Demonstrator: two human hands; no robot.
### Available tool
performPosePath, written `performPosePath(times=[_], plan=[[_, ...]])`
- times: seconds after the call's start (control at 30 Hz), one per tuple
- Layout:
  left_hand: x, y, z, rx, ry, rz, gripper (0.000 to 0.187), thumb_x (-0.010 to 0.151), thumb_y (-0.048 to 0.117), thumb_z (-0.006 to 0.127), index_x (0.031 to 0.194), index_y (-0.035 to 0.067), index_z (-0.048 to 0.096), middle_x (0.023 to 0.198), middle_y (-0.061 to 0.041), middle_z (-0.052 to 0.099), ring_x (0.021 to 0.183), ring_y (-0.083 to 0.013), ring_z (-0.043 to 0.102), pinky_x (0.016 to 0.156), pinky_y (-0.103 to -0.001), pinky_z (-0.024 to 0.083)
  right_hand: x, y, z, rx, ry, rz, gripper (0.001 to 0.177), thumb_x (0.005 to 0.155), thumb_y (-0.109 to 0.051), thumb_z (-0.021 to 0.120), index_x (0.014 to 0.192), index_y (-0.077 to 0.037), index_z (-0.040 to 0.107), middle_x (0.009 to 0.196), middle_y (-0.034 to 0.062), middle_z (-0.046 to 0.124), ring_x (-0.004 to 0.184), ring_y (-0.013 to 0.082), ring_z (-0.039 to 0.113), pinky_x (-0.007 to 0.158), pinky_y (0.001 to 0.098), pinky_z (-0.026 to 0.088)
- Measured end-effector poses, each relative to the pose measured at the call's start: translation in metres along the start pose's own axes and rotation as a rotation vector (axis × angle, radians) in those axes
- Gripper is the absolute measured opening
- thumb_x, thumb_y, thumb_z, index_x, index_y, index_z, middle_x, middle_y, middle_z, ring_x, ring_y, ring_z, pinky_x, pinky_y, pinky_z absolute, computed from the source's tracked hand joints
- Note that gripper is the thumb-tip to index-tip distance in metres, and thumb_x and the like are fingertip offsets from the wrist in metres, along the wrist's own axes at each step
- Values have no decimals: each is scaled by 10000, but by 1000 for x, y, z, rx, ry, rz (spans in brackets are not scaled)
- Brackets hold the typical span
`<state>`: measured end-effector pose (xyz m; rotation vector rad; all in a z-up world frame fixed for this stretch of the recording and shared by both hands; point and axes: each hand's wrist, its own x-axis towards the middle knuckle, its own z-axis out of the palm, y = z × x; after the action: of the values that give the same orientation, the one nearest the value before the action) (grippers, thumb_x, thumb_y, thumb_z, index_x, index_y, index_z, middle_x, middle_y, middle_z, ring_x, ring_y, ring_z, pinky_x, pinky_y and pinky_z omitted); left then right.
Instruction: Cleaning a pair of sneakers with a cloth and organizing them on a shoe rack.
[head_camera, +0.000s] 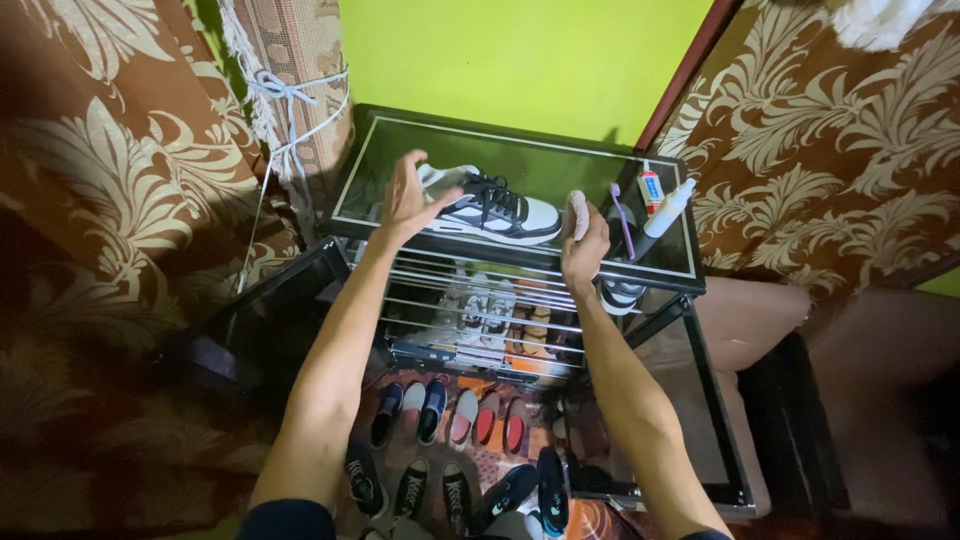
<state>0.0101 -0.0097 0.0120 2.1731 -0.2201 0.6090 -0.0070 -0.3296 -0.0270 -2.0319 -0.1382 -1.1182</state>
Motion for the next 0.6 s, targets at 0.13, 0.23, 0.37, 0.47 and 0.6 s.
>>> performPosePath(times=[0.13,0.23,0.37,0.47,0.6], plan=[[9,45,18,-294,230,-89,895,903,684,746,1431,91,333,1455,-338,423,1361,-536,447,1113,-662,383,-2,3,1,-2,-22,44,326,964,-8,548,1244,-120,672,1180,144,716,1134,403,656,1010,513,494],[9,56,35,-187,224,-26,859,871,707,748,1405,100,457,1413,-224,538,1354,-448,496,1147,-597,357,-3,2,-1,-13,-24,35,309,976,-8,559,1243,-115,669,1168,162,715,1129,416,652,1001,527,495],[6,66,36,404,-142,147,863,776,786,670,1438,257,504,1523,-189,427,1445,-490,323,1114,-741,232,1,-5,-7,-12,-62,49,352,950,-5,589,1255,-159,675,1182,134,714,1155,389,648,1029,504,495],[9,55,39,682,-304,102,859,736,757,704,1485,409,469,1633,-144,353,1531,-486,160,1132,-799,66,-1,10,-1,-19,-84,17,379,927,4,583,1264,-150,663,1173,149,707,1142,399,650,1018,502,503],[8,68,28,695,-380,27,914,712,824,685,1505,440,441,1593,-168,427,1539,-453,173,1173,-753,112,-4,32,14,-19,-85,-14,323,951,-59,630,1260,-139,676,1158,158,715,1123,387,664,1003,473,508]])
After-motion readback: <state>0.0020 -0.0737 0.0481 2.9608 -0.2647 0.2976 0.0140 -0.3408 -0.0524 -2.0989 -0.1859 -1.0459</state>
